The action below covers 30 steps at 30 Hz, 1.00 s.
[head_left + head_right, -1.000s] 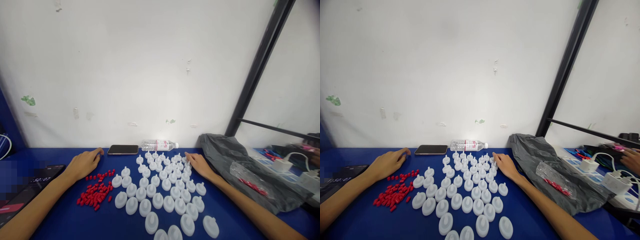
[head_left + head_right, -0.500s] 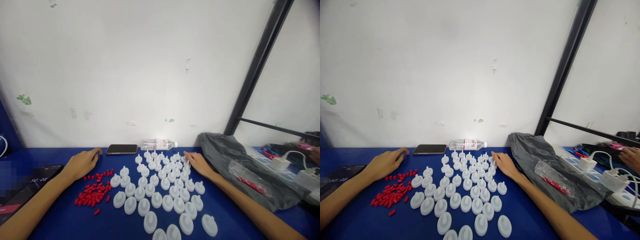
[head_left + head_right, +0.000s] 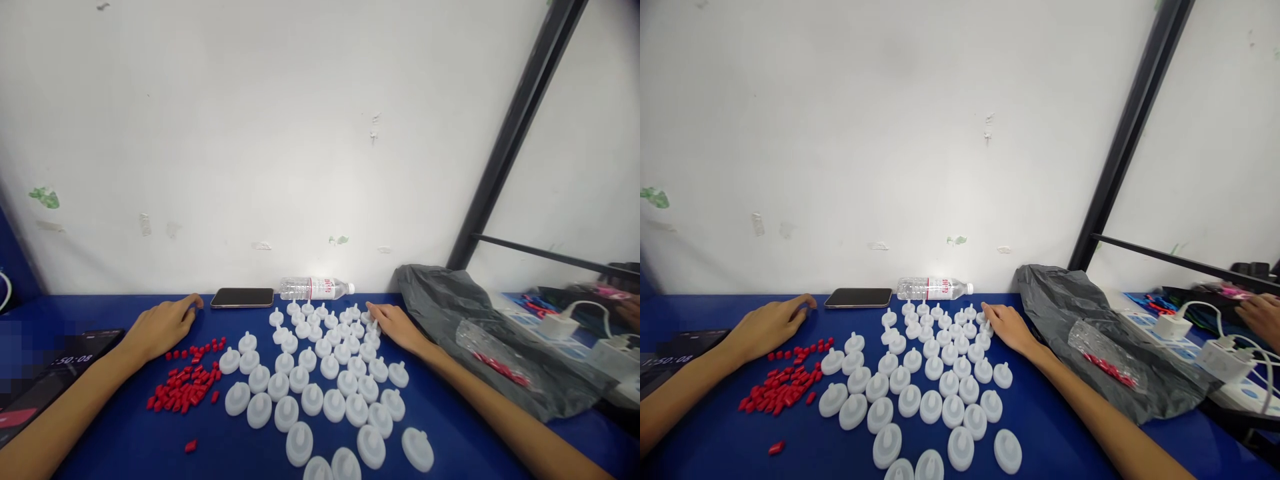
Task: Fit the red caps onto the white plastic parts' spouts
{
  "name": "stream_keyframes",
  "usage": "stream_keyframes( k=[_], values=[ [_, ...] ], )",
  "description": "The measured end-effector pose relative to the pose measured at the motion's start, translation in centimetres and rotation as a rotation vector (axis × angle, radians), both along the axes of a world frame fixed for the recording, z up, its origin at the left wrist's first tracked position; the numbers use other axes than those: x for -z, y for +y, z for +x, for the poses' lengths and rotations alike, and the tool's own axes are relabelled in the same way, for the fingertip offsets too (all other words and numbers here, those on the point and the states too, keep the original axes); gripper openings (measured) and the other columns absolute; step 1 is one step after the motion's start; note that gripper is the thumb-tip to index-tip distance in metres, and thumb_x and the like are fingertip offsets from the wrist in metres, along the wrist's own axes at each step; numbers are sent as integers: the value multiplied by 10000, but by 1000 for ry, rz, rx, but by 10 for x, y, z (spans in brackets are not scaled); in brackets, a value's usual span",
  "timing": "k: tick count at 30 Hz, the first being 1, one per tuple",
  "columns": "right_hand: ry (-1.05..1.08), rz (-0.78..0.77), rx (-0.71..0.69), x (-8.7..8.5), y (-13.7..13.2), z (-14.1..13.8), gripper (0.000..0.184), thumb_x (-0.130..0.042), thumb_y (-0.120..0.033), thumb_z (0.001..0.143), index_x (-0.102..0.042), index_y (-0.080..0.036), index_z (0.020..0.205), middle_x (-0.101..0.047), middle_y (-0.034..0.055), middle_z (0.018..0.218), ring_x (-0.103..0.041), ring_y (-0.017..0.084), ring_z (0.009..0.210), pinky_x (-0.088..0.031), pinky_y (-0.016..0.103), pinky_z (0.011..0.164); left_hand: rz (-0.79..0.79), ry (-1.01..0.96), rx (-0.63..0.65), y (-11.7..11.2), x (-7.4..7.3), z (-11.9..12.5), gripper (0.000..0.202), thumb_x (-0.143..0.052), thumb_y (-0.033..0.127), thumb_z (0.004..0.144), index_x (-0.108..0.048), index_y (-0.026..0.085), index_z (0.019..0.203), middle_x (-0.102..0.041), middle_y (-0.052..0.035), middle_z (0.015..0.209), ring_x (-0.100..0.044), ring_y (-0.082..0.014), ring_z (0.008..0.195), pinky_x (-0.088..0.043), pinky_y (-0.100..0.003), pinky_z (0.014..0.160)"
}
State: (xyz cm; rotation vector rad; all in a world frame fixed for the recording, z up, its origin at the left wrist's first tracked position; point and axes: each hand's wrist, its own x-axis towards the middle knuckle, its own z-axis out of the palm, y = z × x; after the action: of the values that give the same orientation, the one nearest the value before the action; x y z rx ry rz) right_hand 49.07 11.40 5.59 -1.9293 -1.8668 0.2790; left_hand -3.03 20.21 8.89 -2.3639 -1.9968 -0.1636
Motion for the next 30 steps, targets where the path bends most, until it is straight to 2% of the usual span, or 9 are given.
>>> stream_keyframes(
  k=[30],
  values=[
    [16,-7,-1,0,0,1,342,-707,-445,1067,-705,-178,1281,-728,67,1273,-741,253,1076,-643,441,929,-19,-5,-31,-1,0,2,440,-670,441,1047,-635,188,1405,-726,-101,1297,-734,-248,1107,-634,-491,977]
  ],
)
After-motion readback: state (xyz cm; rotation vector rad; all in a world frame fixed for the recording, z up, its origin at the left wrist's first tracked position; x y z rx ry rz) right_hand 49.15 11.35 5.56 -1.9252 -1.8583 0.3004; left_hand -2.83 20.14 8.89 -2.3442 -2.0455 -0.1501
